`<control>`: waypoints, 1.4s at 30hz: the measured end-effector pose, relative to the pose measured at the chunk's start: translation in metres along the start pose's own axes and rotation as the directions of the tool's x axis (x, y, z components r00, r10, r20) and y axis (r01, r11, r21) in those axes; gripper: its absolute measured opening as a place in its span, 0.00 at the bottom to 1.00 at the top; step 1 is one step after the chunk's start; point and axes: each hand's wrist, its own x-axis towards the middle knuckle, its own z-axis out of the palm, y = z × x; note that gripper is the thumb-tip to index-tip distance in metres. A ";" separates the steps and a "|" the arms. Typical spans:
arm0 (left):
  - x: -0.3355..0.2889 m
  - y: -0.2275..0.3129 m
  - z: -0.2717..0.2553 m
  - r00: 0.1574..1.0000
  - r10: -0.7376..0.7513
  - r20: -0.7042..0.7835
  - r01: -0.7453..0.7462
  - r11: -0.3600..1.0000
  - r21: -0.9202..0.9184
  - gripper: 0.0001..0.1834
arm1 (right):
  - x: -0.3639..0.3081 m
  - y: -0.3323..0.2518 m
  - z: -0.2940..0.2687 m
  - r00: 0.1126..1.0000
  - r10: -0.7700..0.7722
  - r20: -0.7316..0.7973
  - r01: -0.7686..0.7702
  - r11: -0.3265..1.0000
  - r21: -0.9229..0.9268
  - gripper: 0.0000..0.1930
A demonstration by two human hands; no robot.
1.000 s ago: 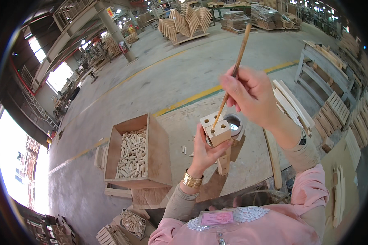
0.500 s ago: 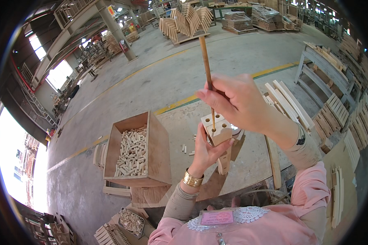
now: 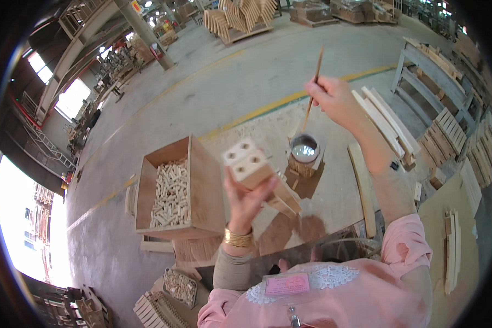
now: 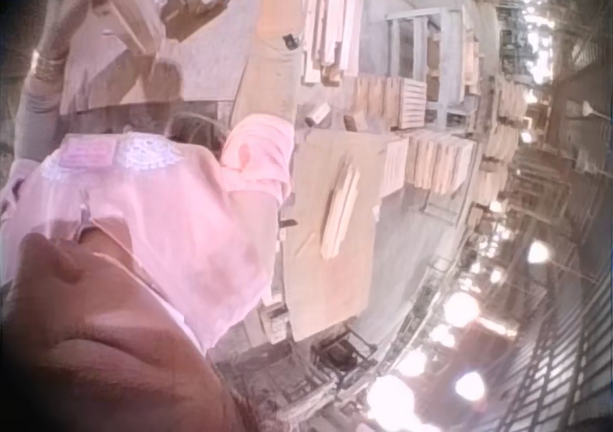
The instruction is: The person assembles small wooden components by applying glue to the holes of a block and inserting cylindrical dowels. They handle the parts one at a time, using a brush to apply adhesive and their fingers to press the dowels into place.
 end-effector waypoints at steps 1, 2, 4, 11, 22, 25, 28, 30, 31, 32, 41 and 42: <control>-0.002 0.005 -0.010 0.998 0.061 -0.020 -0.060 0.997 0.045 0.35 | -0.003 0.031 0.005 0.997 0.063 0.049 -0.056 0.991 -0.125 0.17; -0.003 0.013 -0.020 0.997 0.074 -0.037 -0.071 0.995 0.069 0.34 | -0.005 0.062 0.011 0.988 0.127 0.093 -0.101 0.964 -0.245 0.18; -0.010 0.032 -0.038 0.987 0.137 -0.079 -0.126 0.984 0.126 0.33 | -0.010 0.105 0.025 0.962 0.221 0.163 -0.152 0.922 -0.356 0.19; -0.045 0.045 -0.079 0.956 0.189 -0.225 -0.117 0.947 0.300 0.33 | -0.027 0.103 0.038 0.931 -0.059 -0.360 -0.086 0.924 -0.373 0.13; -0.057 0.033 -0.089 0.961 0.081 -0.264 -0.021 0.975 0.222 0.32 | -0.131 0.137 0.213 0.721 0.333 0.607 0.143 0.786 -0.601 0.07; -0.058 0.035 -0.090 0.958 0.051 -0.282 0.005 0.980 0.197 0.31 | -0.137 0.146 0.232 0.700 0.428 0.571 0.106 0.729 -0.676 0.09; -0.061 0.034 -0.096 0.965 0.036 -0.259 0.013 0.983 0.183 0.34 | -0.136 0.144 0.239 0.752 0.443 0.488 -0.010 0.748 -0.663 0.11; -0.060 0.033 -0.097 0.966 0.019 -0.257 0.022 0.988 0.156 0.36 | -0.133 0.142 0.242 0.767 0.448 0.460 -0.054 0.759 -0.649 0.12; -0.060 0.032 -0.098 0.968 0.013 -0.251 0.024 0.989 0.144 0.37 | -0.131 0.140 0.243 0.761 0.449 0.468 -0.054 0.762 -0.645 0.12; -0.059 0.031 -0.099 0.970 0.006 -0.245 0.027 0.991 0.132 0.37 | -0.130 0.138 0.243 0.756 0.451 0.475 -0.054 0.766 -0.641 0.13; -0.053 0.033 -0.096 0.983 0.013 -0.181 0.021 0.982 0.189 0.38 | -0.126 0.125 0.249 0.758 0.490 0.431 -0.175 0.789 -0.589 0.10; -0.051 0.033 -0.092 0.985 0.016 -0.169 0.014 0.984 0.177 0.37 | -0.116 0.126 0.241 0.805 0.397 0.440 -0.206 0.883 -0.421 0.10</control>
